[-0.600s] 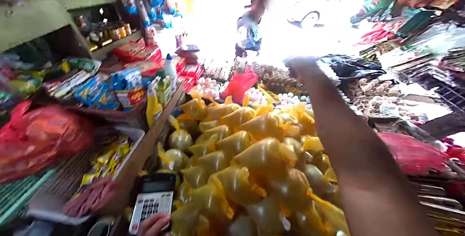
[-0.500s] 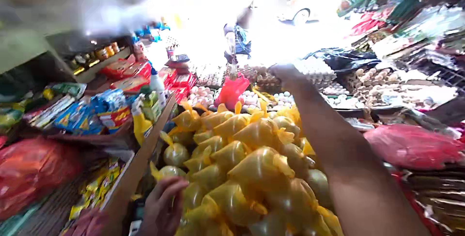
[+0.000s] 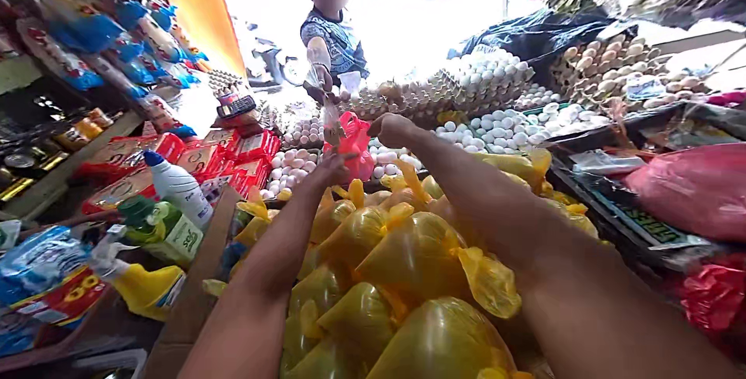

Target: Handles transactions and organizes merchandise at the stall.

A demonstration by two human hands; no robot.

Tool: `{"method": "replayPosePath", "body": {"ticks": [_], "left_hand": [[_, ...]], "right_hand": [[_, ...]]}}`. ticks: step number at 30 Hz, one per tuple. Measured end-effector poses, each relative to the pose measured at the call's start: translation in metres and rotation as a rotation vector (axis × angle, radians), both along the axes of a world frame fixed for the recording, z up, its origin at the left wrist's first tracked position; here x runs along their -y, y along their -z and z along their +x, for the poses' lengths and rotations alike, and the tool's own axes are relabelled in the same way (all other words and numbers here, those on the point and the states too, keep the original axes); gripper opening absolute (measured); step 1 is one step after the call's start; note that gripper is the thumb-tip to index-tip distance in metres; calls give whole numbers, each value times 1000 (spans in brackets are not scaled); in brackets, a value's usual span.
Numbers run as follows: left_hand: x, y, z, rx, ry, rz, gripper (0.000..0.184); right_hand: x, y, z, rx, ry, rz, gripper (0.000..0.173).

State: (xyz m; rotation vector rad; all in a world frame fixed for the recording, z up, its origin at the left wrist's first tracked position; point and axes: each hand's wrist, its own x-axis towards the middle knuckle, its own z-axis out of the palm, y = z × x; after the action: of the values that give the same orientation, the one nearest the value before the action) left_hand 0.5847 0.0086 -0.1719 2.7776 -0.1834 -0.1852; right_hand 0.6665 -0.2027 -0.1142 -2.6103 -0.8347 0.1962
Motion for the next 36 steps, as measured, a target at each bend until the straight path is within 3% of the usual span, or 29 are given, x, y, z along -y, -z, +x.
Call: {"method": "replayPosePath", "body": {"ticks": [3, 6, 8, 11, 16, 21, 24, 26, 28, 30, 34, 36], "left_hand": [[9, 9, 22, 39, 13, -11, 75], [12, 10, 35, 123, -23, -69, 72], [5, 6, 28, 162, -113, -239, 62], [-19, 5, 12, 154, -214, -523, 56], [-53, 11, -1, 245, -647, -1085, 52], [-54, -12, -2, 357, -581, -1405, 35], [-44, -19, 7, 334, -652, -1234, 44], [-42, -24, 12, 236, -710, -861, 55], [-40, -27, 18, 133, -701, -557, 48], [-35, -31, 20, 72, -707, -565, 37], [-34, -28, 19, 45, -683, -810, 37], [-35, -22, 18, 27, -665, -807, 35]], "right_hand": [[-20, 9, 14, 8, -37, -31, 31], [-31, 16, 24, -36, -9, 21, 31], [-32, 15, 22, -86, 45, 132, 27], [-27, 6, 18, -211, 180, 299, 35], [-23, 0, 10, -370, 253, 493, 39], [-25, -1, 3, -392, 292, 631, 33], [-25, 2, 1, -397, 335, 634, 36], [-23, 4, 3, -397, 351, 634, 38], [-20, 5, 3, -388, 370, 600, 38], [-15, 5, 3, -382, 386, 530, 38], [-11, 12, 1, -412, 439, 382, 35], [-7, 15, 2, -427, 453, 370, 34]]}}
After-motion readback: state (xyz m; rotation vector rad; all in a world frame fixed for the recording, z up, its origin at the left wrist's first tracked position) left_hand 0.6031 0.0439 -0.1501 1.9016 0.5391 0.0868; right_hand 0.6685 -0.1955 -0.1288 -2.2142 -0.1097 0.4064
